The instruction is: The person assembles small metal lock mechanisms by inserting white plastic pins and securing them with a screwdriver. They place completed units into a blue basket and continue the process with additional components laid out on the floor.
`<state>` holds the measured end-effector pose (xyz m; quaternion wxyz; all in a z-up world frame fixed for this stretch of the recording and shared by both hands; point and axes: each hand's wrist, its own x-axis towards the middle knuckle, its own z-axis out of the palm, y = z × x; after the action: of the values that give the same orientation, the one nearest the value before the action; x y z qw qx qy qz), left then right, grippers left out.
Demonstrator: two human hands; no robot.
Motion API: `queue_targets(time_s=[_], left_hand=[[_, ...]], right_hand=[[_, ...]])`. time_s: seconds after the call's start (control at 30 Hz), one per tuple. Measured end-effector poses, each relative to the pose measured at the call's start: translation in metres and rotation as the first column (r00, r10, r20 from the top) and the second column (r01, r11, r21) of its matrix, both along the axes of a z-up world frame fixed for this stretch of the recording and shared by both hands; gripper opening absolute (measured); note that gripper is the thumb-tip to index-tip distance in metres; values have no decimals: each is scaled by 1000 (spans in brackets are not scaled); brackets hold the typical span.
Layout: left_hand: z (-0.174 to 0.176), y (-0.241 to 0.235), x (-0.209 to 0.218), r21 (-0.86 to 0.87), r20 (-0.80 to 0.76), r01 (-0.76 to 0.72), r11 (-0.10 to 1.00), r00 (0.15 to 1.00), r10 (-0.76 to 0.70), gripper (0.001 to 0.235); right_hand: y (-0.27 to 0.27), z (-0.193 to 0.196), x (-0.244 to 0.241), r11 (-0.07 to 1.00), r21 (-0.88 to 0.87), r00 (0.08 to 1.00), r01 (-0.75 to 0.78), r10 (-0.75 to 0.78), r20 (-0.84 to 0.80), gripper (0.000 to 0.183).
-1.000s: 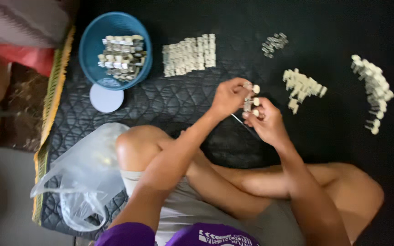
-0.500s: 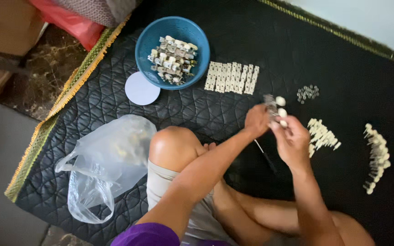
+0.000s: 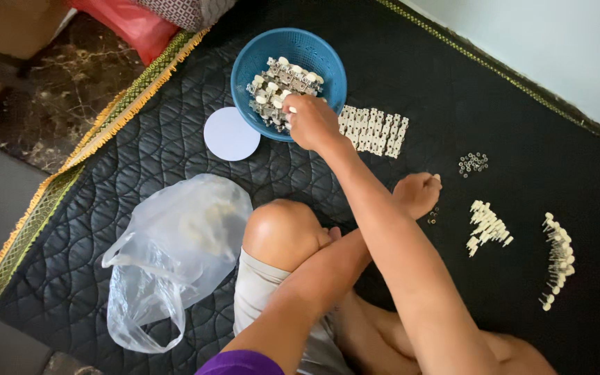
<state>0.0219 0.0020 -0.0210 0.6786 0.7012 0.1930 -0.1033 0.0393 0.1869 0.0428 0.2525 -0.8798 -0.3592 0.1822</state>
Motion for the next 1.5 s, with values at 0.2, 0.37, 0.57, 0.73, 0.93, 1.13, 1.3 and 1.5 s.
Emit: queue_targets(time_s=[0.2,0.37,0.57,0.73,0.93,1.13,1.3,1.5], left_hand=[[24,11,-5,-184,23,-32,983,999,37,38],[14,3,2,-76,7,-18,997,1000,19,35],[9,0,2,-38,-43,-45,998,998,44,37],[-3,-5,10,-112,0,-40,993,999,41,33],[17,3,0,-62,-24,-44,997,999,42,38],[1,-2,7,-38,-8,23,999,1000,-24,36],[0,-2,-4,46,-18,-33,998,999,33,38],[28,17,-11,209,-314,291,934,924,-217,41]], right_hand=[[11,-2,-7,982,-174,996,76,-81,-22,17],[11,-2,-11,992,-72,995,99,-99,-3,11],[7,-6,-11,996,-88,999,2,-6,-50,13],[6,-11,0,993,-120,996,-24,15,-82,15],[16,-5,-1,974,-224,997,37,-51,-56,50],[11,10,-6,984,-165,998,67,-68,0,53],[-6,31,-11,953,260,935,157,-228,272,29],[-127,-3,52,830,304,802,467,-543,249,15]])
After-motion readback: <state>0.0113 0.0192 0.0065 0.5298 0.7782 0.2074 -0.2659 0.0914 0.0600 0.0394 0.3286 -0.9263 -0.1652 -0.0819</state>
